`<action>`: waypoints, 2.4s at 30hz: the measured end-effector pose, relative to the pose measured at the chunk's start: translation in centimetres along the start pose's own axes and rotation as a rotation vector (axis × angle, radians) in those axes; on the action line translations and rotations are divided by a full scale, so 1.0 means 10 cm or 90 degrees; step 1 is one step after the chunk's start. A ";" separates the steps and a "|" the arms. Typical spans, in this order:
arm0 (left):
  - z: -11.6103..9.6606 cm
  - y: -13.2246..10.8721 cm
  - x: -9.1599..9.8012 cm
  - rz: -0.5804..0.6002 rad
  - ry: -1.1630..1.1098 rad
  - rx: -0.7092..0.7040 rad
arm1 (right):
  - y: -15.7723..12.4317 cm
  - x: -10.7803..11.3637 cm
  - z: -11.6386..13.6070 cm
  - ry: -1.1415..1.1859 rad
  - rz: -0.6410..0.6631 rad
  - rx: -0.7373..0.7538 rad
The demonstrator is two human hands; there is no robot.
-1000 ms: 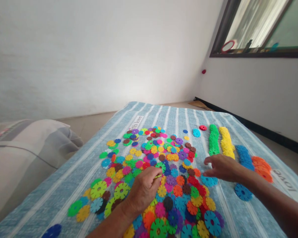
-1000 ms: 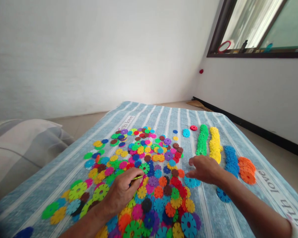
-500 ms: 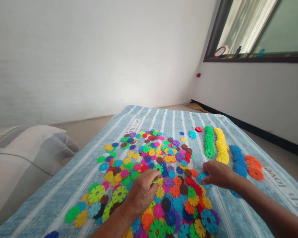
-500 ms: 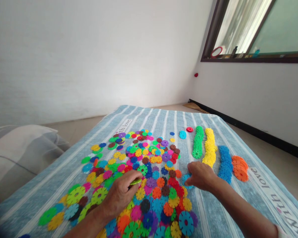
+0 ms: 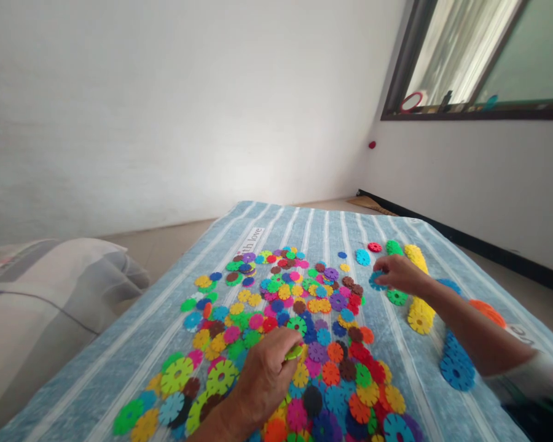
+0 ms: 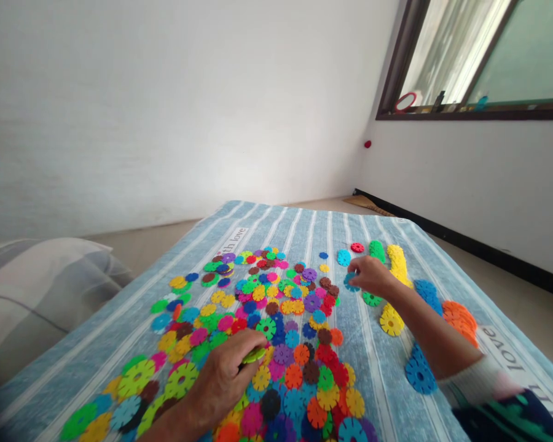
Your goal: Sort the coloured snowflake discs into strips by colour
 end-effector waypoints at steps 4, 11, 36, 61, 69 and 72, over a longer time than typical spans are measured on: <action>-0.03 0.01 0.03 -0.029 0.006 -0.027 | 0.50 0.02 -0.14 0.006 -0.050 -0.040; -0.04 0.02 0.04 -0.024 0.017 -0.039 | 0.91 -0.14 -0.33 -0.018 -0.025 -0.086; -0.01 0.01 -0.02 0.012 -0.004 -0.024 | -1.13 -0.38 0.08 0.211 -0.114 -0.019; -0.02 0.00 -0.01 0.020 0.006 -0.031 | -1.64 -0.58 0.15 0.426 0.241 -0.052; -0.04 -0.01 0.02 0.016 0.001 -0.040 | -0.11 0.00 -0.24 0.283 -0.056 -0.123; -0.04 -0.01 0.04 -0.003 0.004 -0.052 | 0.35 -0.03 -0.32 0.232 -0.058 -0.170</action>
Point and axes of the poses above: each hand's wrist, its own y-axis towards the middle knuckle, its own x-axis out of the back of the hand, z = x × y, the point moved 3 cm from there along y, towards the middle knuckle, and after that the axes turned 7 degrees about y, right-handed, at the moved point
